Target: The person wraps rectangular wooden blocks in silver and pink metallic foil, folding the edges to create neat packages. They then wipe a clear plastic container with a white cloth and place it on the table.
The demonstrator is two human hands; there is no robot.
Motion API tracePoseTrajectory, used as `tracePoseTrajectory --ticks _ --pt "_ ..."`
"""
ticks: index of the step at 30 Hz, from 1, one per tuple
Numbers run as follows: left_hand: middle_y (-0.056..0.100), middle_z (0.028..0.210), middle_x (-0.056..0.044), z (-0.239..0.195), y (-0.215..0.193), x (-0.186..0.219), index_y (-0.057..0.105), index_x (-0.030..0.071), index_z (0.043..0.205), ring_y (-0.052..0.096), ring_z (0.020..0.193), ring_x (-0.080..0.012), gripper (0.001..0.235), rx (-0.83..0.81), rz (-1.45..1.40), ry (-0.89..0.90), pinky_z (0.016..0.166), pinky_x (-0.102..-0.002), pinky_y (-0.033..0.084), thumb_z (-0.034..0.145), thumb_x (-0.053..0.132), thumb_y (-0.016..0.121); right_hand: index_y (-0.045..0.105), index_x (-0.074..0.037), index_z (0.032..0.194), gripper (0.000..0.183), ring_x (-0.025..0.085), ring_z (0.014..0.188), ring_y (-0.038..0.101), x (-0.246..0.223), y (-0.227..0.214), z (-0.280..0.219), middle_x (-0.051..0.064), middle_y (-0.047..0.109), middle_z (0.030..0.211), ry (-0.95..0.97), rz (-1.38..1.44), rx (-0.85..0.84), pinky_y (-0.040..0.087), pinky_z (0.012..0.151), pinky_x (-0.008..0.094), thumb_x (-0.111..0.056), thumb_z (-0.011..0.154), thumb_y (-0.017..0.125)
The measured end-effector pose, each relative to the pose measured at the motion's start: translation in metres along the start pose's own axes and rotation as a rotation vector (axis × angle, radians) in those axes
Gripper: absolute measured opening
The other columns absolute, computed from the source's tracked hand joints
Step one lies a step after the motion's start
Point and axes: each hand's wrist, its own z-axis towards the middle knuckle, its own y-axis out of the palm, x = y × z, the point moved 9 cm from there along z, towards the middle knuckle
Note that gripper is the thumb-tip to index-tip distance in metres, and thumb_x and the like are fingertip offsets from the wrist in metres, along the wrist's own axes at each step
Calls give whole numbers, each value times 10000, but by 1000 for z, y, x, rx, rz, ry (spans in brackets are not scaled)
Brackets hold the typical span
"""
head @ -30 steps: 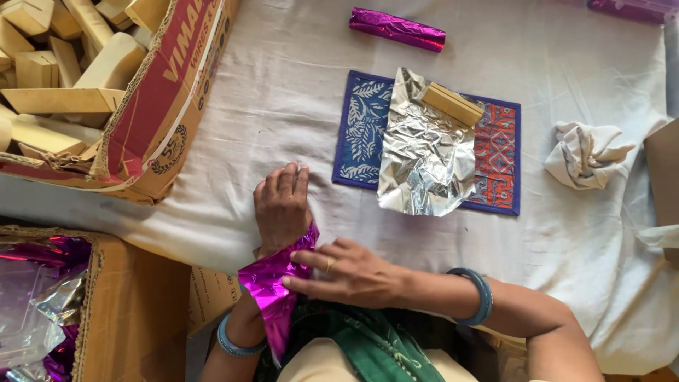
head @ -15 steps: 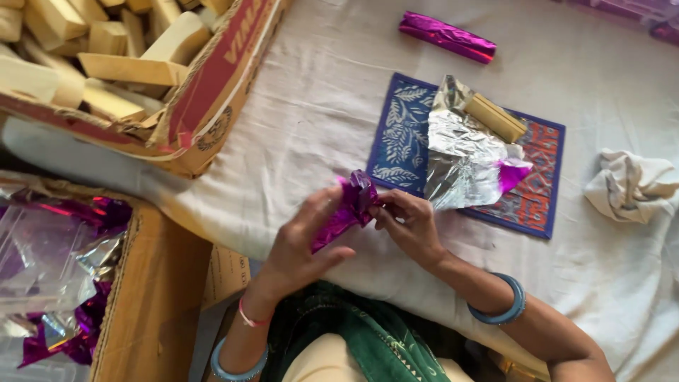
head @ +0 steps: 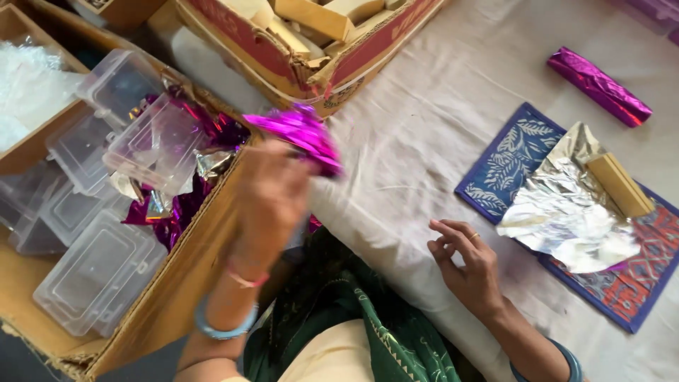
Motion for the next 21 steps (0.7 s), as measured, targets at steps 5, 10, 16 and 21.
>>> tracePoseTrajectory --ticks 5,10,16,21 --pt "671 983 -125 -12 -31 -125 770 71 972 645 903 -338 87 -105 394 -279 768 -466 515 981 149 807 712 -61 1171 284 138 745 706 5 2 -1 121 715 1120 -1 -31 -1 569 631 280 -29 890 737" --pt "728 910 -234 -45 56 -233 785 34 918 678 827 -456 193 -587 206 -334 771 -542 535 864 201 703 716 -50 1129 231 142 714 698 -4 5 1 98 732 1063 -24 -28 -44 566 593 279 -34 899 725" --pt "718 1057 -314 -134 194 -334 754 -63 1004 689 1017 -482 393 -1151 32 -374 915 -524 533 911 275 577 719 -41 1108 204 166 688 697 -3 6 0 85 734 1023 -43 -36 -67 557 591 302 -44 904 723" --pt "701 1214 -238 -136 236 -336 712 -3 1154 691 1117 -392 529 -1232 -171 -508 942 -468 517 876 433 598 733 -50 1092 183 221 702 707 -13 7 1 86 737 984 -116 -91 -82 561 607 333 -54 910 711"
